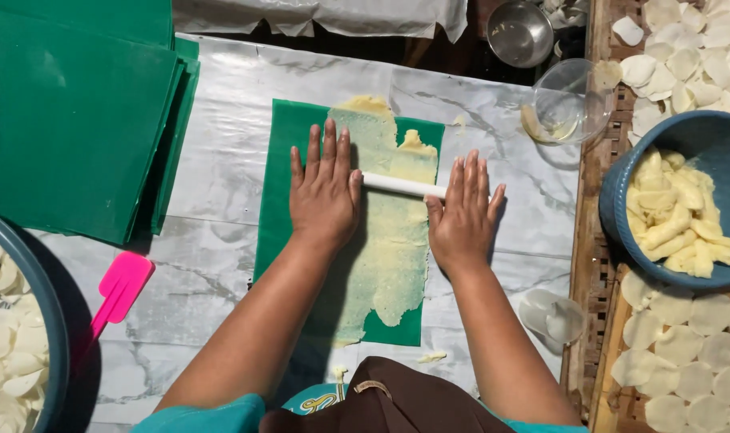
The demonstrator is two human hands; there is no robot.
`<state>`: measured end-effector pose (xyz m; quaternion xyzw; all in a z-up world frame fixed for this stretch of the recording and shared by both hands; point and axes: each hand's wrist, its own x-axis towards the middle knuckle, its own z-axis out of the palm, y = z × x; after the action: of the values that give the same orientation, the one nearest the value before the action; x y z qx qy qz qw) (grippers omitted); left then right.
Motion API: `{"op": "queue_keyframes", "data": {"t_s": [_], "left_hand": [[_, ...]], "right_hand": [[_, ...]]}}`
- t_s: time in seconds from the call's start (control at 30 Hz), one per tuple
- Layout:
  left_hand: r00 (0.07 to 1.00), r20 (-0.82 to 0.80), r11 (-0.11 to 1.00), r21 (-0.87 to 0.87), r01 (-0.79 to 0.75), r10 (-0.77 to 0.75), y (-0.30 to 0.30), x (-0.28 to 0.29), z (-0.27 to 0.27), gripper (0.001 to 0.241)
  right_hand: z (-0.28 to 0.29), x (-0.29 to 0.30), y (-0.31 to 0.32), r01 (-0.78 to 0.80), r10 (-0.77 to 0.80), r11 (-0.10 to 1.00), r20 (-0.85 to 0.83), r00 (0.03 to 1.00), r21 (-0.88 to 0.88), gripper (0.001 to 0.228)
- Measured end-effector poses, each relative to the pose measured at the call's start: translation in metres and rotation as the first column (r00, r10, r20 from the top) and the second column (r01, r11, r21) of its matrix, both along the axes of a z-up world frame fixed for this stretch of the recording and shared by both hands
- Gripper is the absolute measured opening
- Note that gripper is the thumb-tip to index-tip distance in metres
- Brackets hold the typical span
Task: Flattening small pieces of dough into thin sheets using a rolling pin on a green mat.
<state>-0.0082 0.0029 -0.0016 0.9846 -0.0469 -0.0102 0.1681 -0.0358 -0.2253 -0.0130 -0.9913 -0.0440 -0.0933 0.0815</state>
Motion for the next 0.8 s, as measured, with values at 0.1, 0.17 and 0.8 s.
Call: {"op": "queue_keyframes", "data": {"t_s": [0.1, 0.17, 0.8], "left_hand": [[0.998, 0.048, 1.000, -0.009, -0.029, 0.029, -0.003, 0.022, -0.011, 0.063], [0.996, 0.081, 1.000, 0.003, -0.029, 0.029, -0.004, 0.045, -0.010, 0.063], [0.964, 0.243, 0.987, 0.090, -0.132, 0.106, -0.006, 0.049, -0.028, 0.064]], "right_hand": [[-0.008, 0.025, -0.004, -0.004, 0.005, 0.999, 0.024, 1.000, -0.032, 0.070], [-0.014, 0.051, -0.006, 0.011, -0.008, 0.999, 0.055, 0.998, -0.048, 0.068], [0.012, 0.057, 0.005, 0.013, -0.016, 1.000, -0.128, 0.992, -0.025, 0.076]]}}
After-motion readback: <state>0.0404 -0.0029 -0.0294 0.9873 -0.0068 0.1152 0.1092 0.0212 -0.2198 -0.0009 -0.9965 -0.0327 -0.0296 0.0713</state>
